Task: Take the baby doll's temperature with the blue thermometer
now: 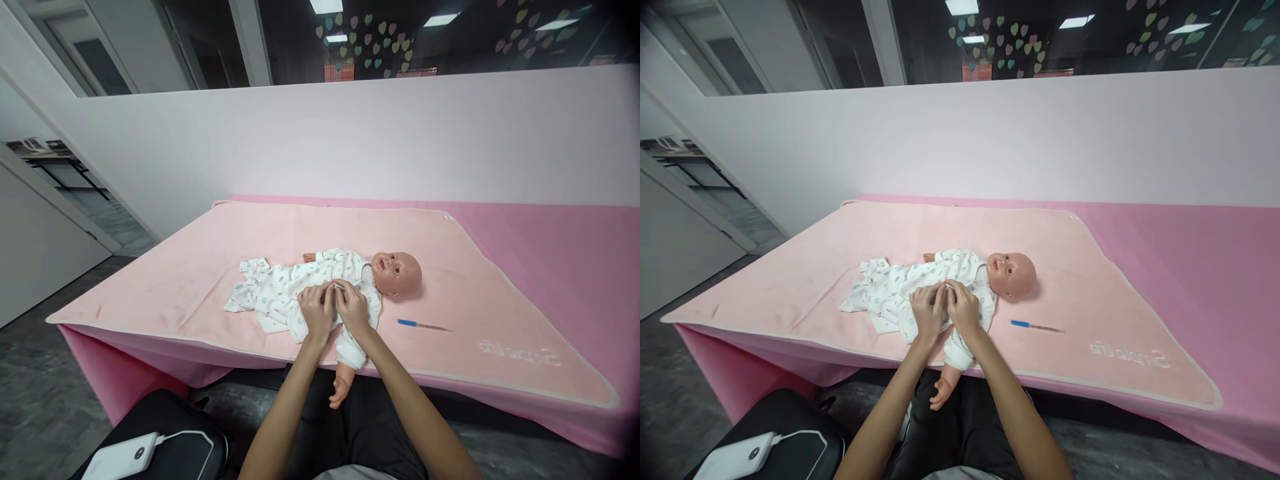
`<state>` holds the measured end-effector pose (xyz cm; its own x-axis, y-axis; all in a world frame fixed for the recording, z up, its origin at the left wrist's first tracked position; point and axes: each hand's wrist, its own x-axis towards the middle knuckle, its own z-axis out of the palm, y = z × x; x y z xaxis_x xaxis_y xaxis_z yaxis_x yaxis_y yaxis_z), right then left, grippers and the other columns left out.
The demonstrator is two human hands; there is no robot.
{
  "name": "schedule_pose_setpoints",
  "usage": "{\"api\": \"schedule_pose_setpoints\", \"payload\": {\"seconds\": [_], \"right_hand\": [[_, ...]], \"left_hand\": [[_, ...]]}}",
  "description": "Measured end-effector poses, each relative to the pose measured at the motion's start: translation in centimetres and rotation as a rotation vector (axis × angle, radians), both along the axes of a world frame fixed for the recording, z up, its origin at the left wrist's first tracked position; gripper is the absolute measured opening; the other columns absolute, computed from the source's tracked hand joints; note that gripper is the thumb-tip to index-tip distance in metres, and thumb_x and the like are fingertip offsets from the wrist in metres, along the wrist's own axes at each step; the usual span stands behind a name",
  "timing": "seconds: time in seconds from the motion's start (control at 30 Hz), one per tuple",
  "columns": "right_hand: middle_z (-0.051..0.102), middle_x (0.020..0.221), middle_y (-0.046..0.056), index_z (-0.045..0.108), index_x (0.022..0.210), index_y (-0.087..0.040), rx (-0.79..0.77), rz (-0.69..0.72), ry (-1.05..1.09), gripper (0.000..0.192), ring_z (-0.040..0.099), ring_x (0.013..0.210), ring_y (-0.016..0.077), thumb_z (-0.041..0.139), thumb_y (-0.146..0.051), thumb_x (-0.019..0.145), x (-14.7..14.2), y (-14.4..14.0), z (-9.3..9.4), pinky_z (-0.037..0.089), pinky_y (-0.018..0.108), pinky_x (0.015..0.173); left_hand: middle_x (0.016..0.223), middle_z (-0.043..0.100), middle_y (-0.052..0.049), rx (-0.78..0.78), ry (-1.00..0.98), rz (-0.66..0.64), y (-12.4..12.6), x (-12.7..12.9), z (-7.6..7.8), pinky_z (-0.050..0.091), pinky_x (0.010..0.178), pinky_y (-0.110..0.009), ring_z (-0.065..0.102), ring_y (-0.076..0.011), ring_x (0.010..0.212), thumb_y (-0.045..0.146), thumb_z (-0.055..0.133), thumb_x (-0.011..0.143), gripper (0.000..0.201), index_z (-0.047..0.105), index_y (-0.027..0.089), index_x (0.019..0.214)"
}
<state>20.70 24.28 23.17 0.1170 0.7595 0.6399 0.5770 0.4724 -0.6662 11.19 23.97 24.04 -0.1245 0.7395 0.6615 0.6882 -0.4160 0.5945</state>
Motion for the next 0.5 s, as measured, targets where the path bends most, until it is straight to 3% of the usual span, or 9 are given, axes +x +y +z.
{"api": "schedule_pose_setpoints", "payload": {"seconds": [0.5], "right_hand": [[0.068, 0.096, 0.006, 0.058, 0.103, -0.018, -0.096, -0.084, -0.061, 0.027, 0.065, 0.082, 0.0175, 0.037, -0.023, 0.089, -0.12, 0.06, 0.1, 0.049, 0.027, 0.071]], "left_hand": [[0.079, 0.067, -0.002, 0.107, 0.134, -0.046, 0.08, -0.52, -0.37, 0.03, 0.079, -0.035, 0.052, -0.0162, 0.074, 0.027, 0.048, 0.089, 0.021, 0.067, 0.024, 0.096]]}}
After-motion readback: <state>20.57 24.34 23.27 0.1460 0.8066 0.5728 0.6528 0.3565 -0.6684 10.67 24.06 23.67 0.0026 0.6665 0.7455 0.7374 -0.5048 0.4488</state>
